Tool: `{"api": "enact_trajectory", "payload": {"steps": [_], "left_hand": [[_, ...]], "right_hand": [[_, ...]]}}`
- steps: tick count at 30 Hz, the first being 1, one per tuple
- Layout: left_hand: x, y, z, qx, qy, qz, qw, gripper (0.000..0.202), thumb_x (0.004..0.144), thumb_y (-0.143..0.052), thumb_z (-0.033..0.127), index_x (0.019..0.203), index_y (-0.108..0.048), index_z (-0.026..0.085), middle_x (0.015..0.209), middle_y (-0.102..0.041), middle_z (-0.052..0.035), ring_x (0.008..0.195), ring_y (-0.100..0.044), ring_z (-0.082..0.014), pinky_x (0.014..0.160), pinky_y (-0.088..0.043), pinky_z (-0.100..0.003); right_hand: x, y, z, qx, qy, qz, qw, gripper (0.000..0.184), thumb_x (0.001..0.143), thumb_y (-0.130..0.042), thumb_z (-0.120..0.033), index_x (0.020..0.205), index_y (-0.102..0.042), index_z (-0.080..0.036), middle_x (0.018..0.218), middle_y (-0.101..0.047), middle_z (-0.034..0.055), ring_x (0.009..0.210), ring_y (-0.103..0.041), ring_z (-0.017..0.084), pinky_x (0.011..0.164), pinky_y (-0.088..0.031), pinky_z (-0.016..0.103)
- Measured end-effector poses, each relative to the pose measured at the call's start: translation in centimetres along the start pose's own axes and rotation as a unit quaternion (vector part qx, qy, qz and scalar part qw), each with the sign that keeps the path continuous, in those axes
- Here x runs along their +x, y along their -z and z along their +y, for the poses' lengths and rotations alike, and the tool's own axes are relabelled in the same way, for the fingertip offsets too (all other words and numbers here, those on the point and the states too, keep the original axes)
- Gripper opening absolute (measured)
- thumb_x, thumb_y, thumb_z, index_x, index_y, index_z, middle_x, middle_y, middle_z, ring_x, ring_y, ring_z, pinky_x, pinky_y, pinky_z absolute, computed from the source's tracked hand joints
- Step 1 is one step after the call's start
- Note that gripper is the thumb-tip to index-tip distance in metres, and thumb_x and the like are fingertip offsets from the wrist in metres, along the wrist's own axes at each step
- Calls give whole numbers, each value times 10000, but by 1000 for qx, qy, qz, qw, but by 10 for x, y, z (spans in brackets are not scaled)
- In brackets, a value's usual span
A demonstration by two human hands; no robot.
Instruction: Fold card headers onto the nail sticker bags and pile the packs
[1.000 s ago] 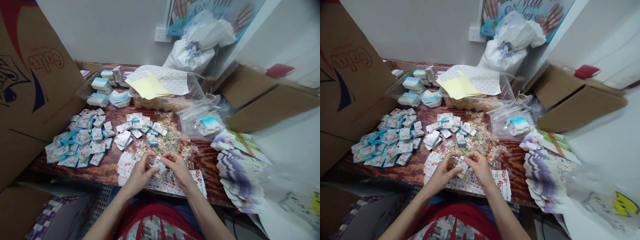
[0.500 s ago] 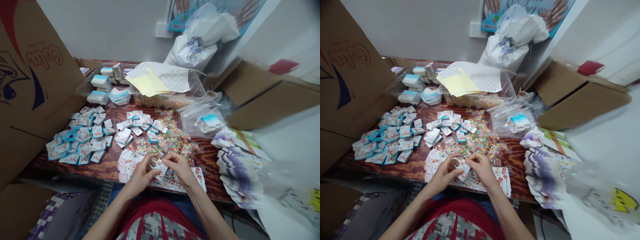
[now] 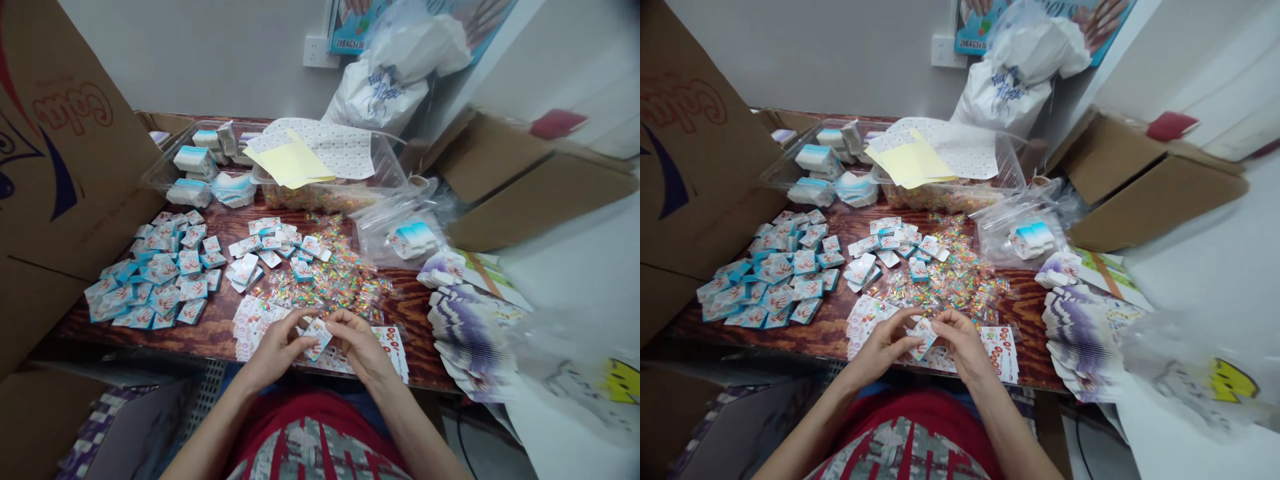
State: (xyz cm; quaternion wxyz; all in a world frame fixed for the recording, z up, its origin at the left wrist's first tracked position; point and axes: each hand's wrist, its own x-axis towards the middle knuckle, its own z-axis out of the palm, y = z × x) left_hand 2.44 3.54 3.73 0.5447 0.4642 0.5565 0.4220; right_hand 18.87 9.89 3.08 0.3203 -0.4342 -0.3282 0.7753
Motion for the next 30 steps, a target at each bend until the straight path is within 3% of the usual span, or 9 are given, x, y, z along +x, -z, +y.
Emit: {"api": "enact_trajectory", "payload": {"steps": [2,7,12,15,21,25,30], "left_hand": [[1,0,0,8,0,0,1000,424,847,-642,334,1264,-580,282,900,-538,9,547,-482,-63,489,-428,-179],[1,-4,-5,-27,18,9,999,424,873,-600,371,1285,-555,281,955,-544,-5,528,-508,-58,484,-463,-189],[-2,1,-2,-72,47,-28,996,452,838,-657,368,1276,-566,307,911,-496,16,531,-517,-51,485,-482,-184],[-2,3,0,-94,47,-31,994,475,823,-680,356,1284,-572,320,927,-486,10,572,-508,-57,495,-484,-178],[1,-1,-3,-104,43,-5,994,512,836,-659,350,1330,-523,335,956,-465,3,551,-488,-46,476,-477,-178],[1,-5,-4,-63,34,15,997,498,862,-619,352,1345,-501,331,967,-487,1,517,-506,-44,460,-462,-184],[3,-8,-9,-12,4,54,998,502,884,-579,336,1371,-466,292,996,-553,-18,524,-489,-60,469,-445,-193]], "right_hand": [[3,0,-1,-10,11,12,1000,282,555,-868,-358,637,-655,-193,612,-609,-15,542,-517,130,530,-446,257],[6,-2,1,-69,114,55,990,261,585,-845,-375,603,-659,-192,633,-629,-1,592,-526,138,551,-435,251],[5,1,-6,-43,20,-6,999,294,552,-870,-369,580,-640,-189,591,-605,-18,529,-510,123,523,-433,256],[7,-1,-4,-20,3,5,1000,304,548,-872,-380,595,-642,-187,581,-596,-21,522,-509,124,524,-436,260],[8,-6,5,-63,107,56,991,265,588,-845,-353,572,-636,-191,572,-574,-25,537,-475,119,510,-385,238],[1,-5,6,-100,138,59,984,209,721,-766,-368,642,-679,-195,643,-607,-8,584,-507,133,551,-409,249],[-9,-6,17,-136,202,63,968,119,799,-710,-318,851,-730,-212,909,-682,44,867,-605,197,740,-478,288]]}}
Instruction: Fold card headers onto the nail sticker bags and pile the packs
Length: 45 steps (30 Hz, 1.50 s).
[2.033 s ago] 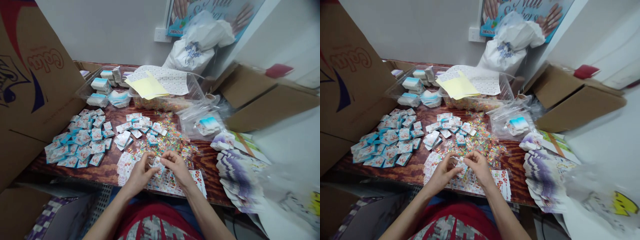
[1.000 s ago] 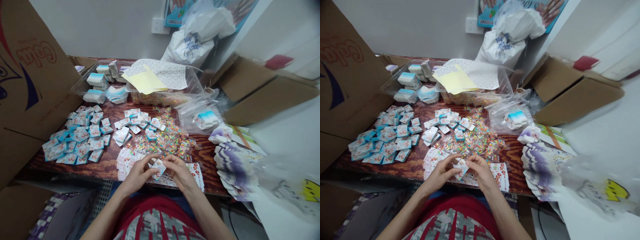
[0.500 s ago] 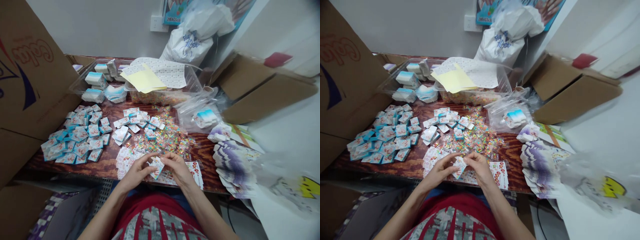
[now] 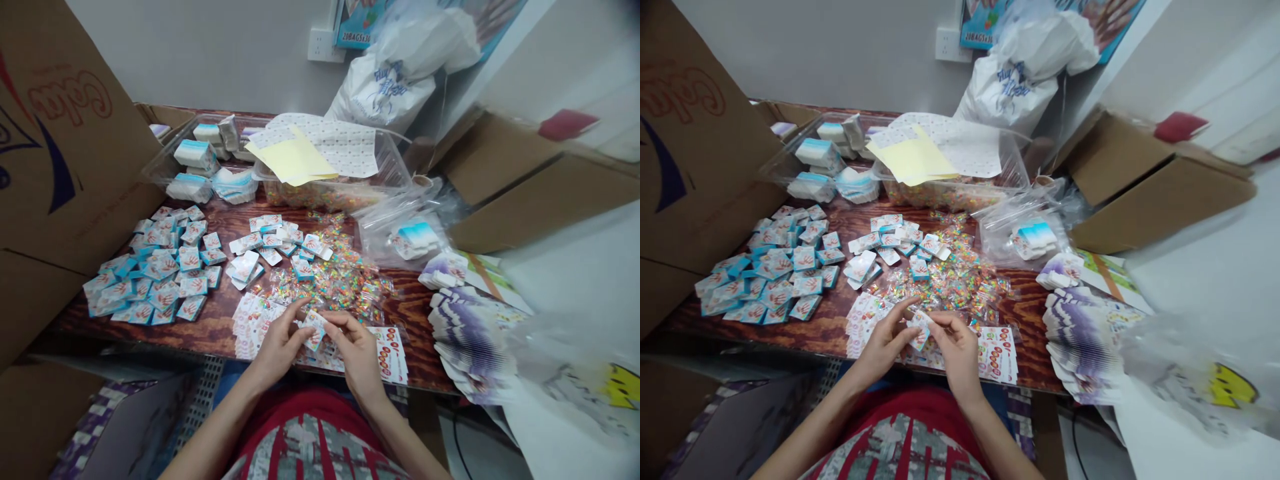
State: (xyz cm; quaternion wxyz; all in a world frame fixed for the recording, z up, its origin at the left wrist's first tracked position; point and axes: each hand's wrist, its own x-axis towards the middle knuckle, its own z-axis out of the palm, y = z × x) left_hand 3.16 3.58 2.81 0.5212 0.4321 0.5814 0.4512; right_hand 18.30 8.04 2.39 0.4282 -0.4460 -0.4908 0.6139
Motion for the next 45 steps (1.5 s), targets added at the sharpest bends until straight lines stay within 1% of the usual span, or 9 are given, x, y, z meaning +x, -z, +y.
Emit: {"api": "enact_trajectory", "payload": {"steps": [12,17,20,22,25,29,33,39,45], "left_hand": [[-1,14,2,128,-60,-49,989,266,904,-553,313,1139,-640,228,995,-670,-39,864,-607,-185,743,-484,-263],[1,103,15,158,-62,207,963,457,906,-527,394,1327,-506,218,863,-628,-18,683,-598,-155,606,-489,-252],[1,165,30,285,-111,391,868,518,886,-559,383,1364,-470,203,978,-654,-61,904,-637,-226,853,-506,-374],[1,181,37,400,-137,438,794,554,858,-598,357,1362,-481,159,1267,-578,-152,1201,-523,-318,1049,-384,-481],[3,157,33,439,-188,419,772,514,881,-573,320,1354,-483,139,1412,-471,-170,1339,-399,-318,1128,-296,-482],[6,85,11,357,-219,250,873,258,943,-498,284,1160,-611,200,1187,-642,-92,1161,-569,-234,1013,-446,-409],[5,42,-3,331,-221,143,906,222,944,-502,226,1132,-618,208,1150,-664,-81,1128,-591,-217,989,-472,-400],[-1,28,2,313,-227,112,915,191,942,-497,168,1085,-620,202,1084,-668,-77,1048,-607,-201,916,-504,-370],[-6,17,8,312,-245,103,912,156,952,-487,169,1032,-619,190,1022,-663,-80,991,-599,-203,866,-502,-366]], "right_hand": [[5,7,2,-108,7,-95,990,164,833,-632,-345,830,-706,-199,857,-654,48,787,-600,198,680,-459,288],[18,32,11,-118,-63,-42,990,304,817,-611,-449,951,-662,-182,858,-680,68,759,-611,220,659,-468,312],[22,47,11,-237,-8,-57,970,211,853,-558,-377,800,-629,-186,757,-629,46,718,-576,214,668,-444,326],[19,49,10,-355,48,-93,929,149,864,-548,-289,771,-614,-192,794,-620,53,793,-569,235,736,-436,356],[13,40,9,-510,126,-142,839,70,824,-641,-225,880,-628,-187,969,-616,90,970,-526,286,845,-417,403],[16,22,11,-603,148,-159,768,229,746,-757,-235,905,-602,-177,1036,-589,112,981,-499,302,829,-422,405],[32,18,12,-543,110,-184,812,227,733,-742,-184,705,-517,-196,877,-580,48,872,-523,235,740,-410,320],[51,31,11,-327,-73,-248,909,170,745,-633,-212,631,-511,-186,585,-476,-49,567,-438,124,548,-310,232],[61,42,9,-320,-44,-286,902,239,810,-576,-301,613,-584,-166,581,-486,-29,561,-440,123,544,-299,239]]}}
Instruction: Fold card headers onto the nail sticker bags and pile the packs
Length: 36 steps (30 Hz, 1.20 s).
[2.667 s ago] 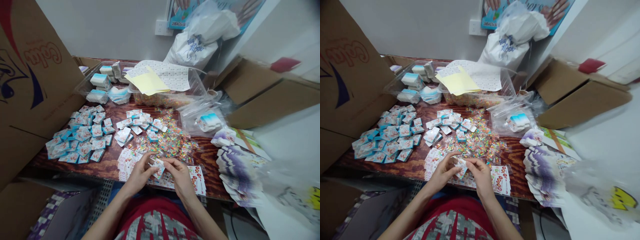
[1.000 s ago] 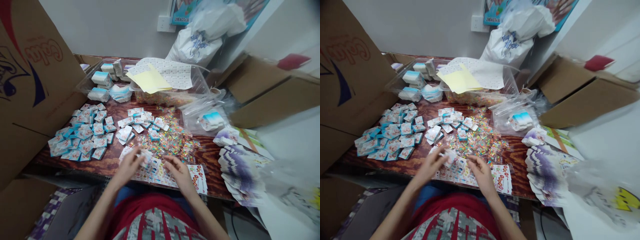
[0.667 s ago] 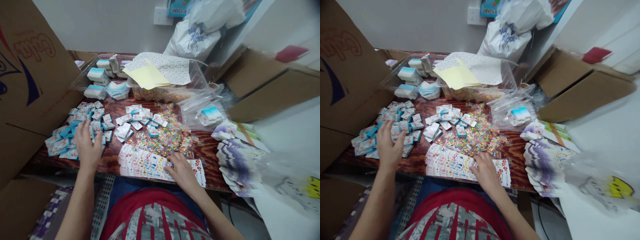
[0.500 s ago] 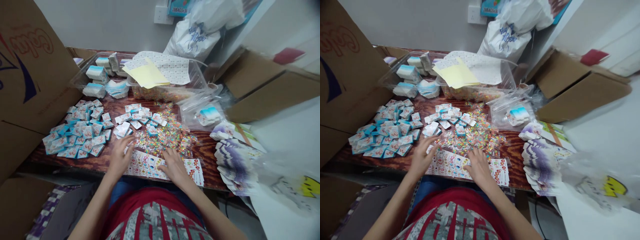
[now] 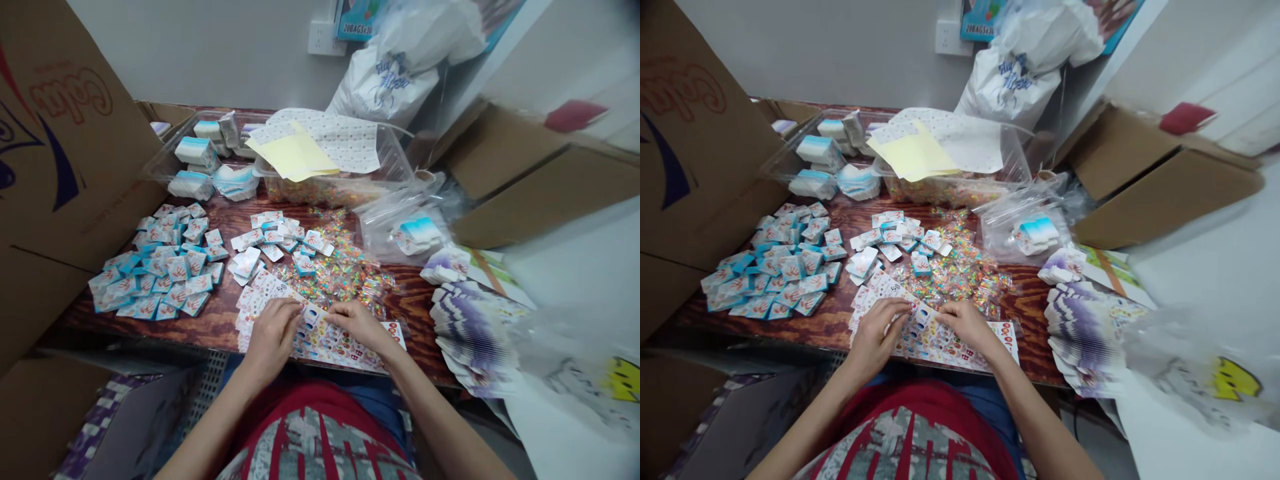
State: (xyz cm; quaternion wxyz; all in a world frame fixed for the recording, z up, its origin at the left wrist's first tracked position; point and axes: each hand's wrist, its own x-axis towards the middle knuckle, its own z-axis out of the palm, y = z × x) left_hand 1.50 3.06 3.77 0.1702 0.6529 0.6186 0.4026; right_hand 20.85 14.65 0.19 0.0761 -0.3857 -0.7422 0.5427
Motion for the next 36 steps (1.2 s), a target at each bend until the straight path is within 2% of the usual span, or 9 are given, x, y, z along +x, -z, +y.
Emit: {"api": "enact_trajectory", "payload": {"steps": [4,10,15,18,22,27,31,33,36], "left_hand": [[-1,2,12,15,15,-9,1000,149,959,-478,206,970,-626,191,955,-660,-75,927,-602,-210,811,-498,-358],[1,1,29,6,36,1,999,361,894,-605,341,1227,-568,205,1159,-622,-120,1088,-569,-269,911,-473,-405],[4,5,33,-118,70,-24,990,231,975,-458,266,1021,-675,203,898,-679,-58,824,-622,-188,737,-463,-285],[4,19,32,-159,110,-12,981,247,958,-495,312,921,-708,193,843,-680,-52,794,-618,-191,714,-447,-276],[2,33,25,-314,138,-81,936,440,976,-404,440,874,-742,177,868,-709,-77,872,-639,-222,815,-466,-315],[-2,4,14,-453,271,-68,847,356,822,-651,511,983,-724,202,999,-715,-54,890,-637,-197,801,-488,-285],[-8,-21,11,-511,345,-164,770,448,736,-707,577,763,-713,130,705,-684,-43,614,-584,-130,598,-464,-229],[-10,-25,8,-514,373,-167,754,461,684,-748,573,746,-703,118,636,-661,-37,548,-564,-123,537,-456,-225],[-8,-26,3,-487,399,-106,770,457,649,-766,568,741,-692,126,648,-662,-36,539,-573,-140,514,-481,-246]], "right_hand": [[-6,10,-18,-50,78,26,995,234,863,-564,-274,664,-638,-175,695,-572,5,695,-541,162,652,-369,262],[-28,9,-76,-27,186,33,982,255,951,-503,-271,750,-640,-192,764,-573,16,778,-557,176,721,-412,283],[-30,1,-90,-80,253,151,952,129,933,-519,-222,1002,-625,-197,993,-616,76,986,-544,234,882,-408,365],[-27,7,-79,-121,224,174,951,184,900,-541,-212,1068,-617,-210,1119,-620,94,1090,-513,272,953,-373,422],[-28,12,-69,-41,170,83,981,176,919,-490,-197,795,-615,-205,796,-627,27,805,-574,200,801,-426,331],[-32,-15,-73,22,188,106,976,177,932,-493,-211,798,-609,-201,802,-584,28,798,-562,185,734,-420,287],[-30,-36,-63,-10,190,147,971,192,950,-476,-272,875,-639,-206,832,-584,48,795,-553,193,712,-413,297],[-30,-35,-54,25,141,162,976,179,941,-493,-318,920,-634,-210,842,-606,45,779,-563,190,698,-421,291],[-35,-23,-44,137,42,117,983,309,946,-447,-441,869,-626,-201,717,-589,14,629,-544,163,572,-415,258]]}}
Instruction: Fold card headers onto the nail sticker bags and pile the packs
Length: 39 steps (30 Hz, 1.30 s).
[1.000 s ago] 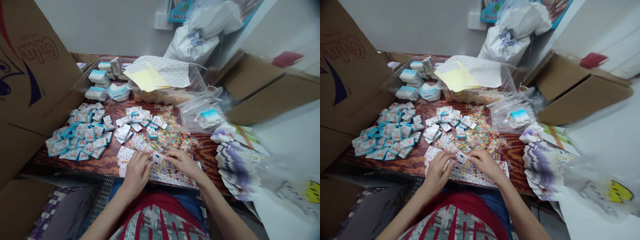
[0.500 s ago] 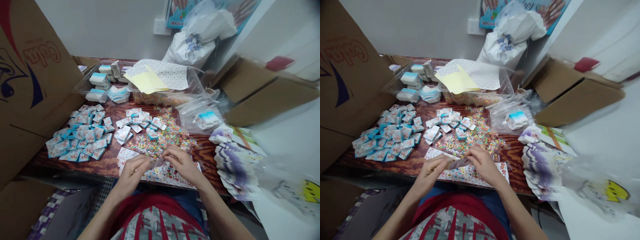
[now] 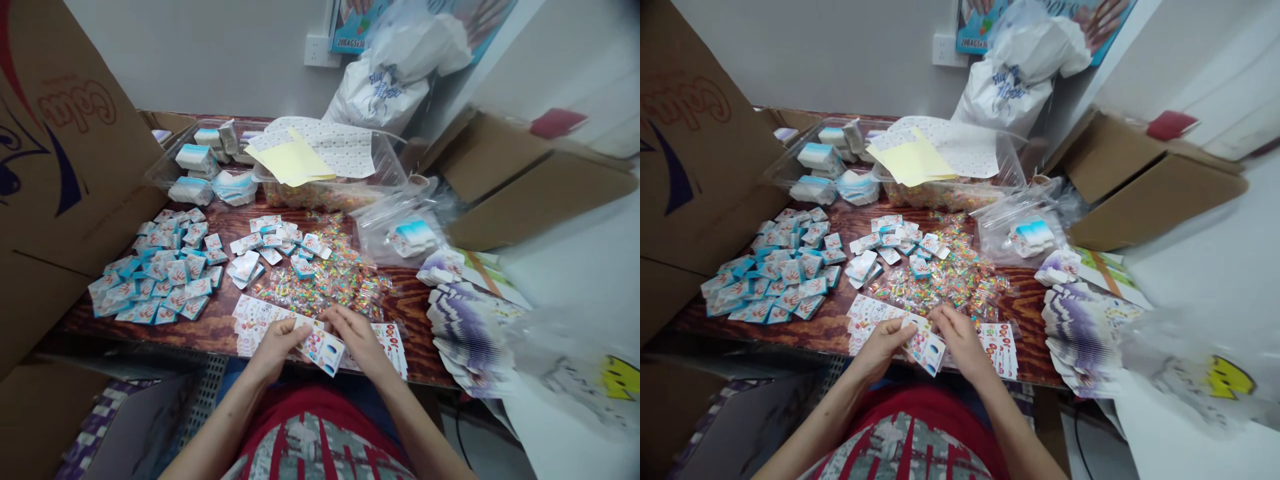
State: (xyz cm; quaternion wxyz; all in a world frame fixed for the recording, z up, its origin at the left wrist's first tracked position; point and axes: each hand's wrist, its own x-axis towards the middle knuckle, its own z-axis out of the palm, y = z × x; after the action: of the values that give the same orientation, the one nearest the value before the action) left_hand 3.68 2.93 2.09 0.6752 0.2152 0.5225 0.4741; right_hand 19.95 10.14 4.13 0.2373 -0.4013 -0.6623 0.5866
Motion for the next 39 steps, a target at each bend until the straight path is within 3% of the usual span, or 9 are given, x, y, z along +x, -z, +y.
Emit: {"api": "enact_trajectory", "payload": {"steps": [6,10,14,17,20,24,30,34,39], "left_hand": [[4,-5,-1,155,-154,113,969,441,789,-634,556,598,-561,166,549,-483,30,550,-466,-120,530,-401,-223],[-4,-14,2,154,-132,36,978,483,862,-485,616,684,-581,177,635,-554,2,613,-499,-145,575,-435,-249],[-5,-9,5,121,-84,-47,988,408,829,-570,582,837,-617,177,766,-641,-25,687,-594,-173,629,-504,-277],[2,-4,3,89,-58,-24,994,426,792,-612,588,829,-612,163,758,-665,-31,607,-610,-156,583,-509,-271],[8,-3,2,65,-54,8,996,451,750,-648,605,792,-605,158,730,-677,-34,573,-623,-153,546,-506,-259],[11,0,6,72,-55,11,996,448,758,-640,612,785,-577,169,717,-666,-14,559,-626,-148,510,-494,-243],[18,8,9,104,-75,32,991,413,814,-586,573,729,-540,172,571,-552,48,408,-458,-74,406,-351,-187],[24,6,7,89,-64,28,994,394,768,-635,551,826,-577,165,701,-662,3,423,-502,-87,400,-365,-200],[25,12,9,68,-34,40,996,463,674,-707,568,811,-612,136,672,-689,-32,439,-564,-116,441,-433,-226]], "right_hand": [[-10,-2,-5,62,-66,-91,992,281,814,-651,-430,694,-596,-182,604,-523,-34,537,-474,110,493,-365,205],[-4,-16,-3,132,-107,-76,983,345,776,-666,-517,721,-606,-182,525,-552,-40,444,-480,104,447,-375,205],[15,-5,7,101,-79,-113,985,377,813,-612,-533,688,-638,-178,500,-576,-24,424,-493,114,437,-385,214],[37,6,15,-37,-10,-9,999,313,885,-529,-414,704,-635,-183,625,-614,7,532,-538,141,500,-411,235],[58,9,25,-249,63,142,956,134,864,-554,-282,896,-649,-192,920,-620,60,776,-582,198,656,-439,282],[70,7,38,-369,76,137,916,74,850,-530,-165,829,-594,-196,940,-557,61,784,-557,203,691,-416,298],[65,14,44,-325,72,126,934,116,850,-521,-180,947,-581,-201,942,-588,59,838,-563,223,740,-417,317],[66,15,44,-300,59,110,946,127,803,-527,-166,907,-591,-200,806,-588,28,732,-545,200,663,-386,287],[62,28,44,-93,12,142,985,226,766,-611,-361,905,-629,-183,613,-502,-39,558,-466,155,549,-343,259]]}}
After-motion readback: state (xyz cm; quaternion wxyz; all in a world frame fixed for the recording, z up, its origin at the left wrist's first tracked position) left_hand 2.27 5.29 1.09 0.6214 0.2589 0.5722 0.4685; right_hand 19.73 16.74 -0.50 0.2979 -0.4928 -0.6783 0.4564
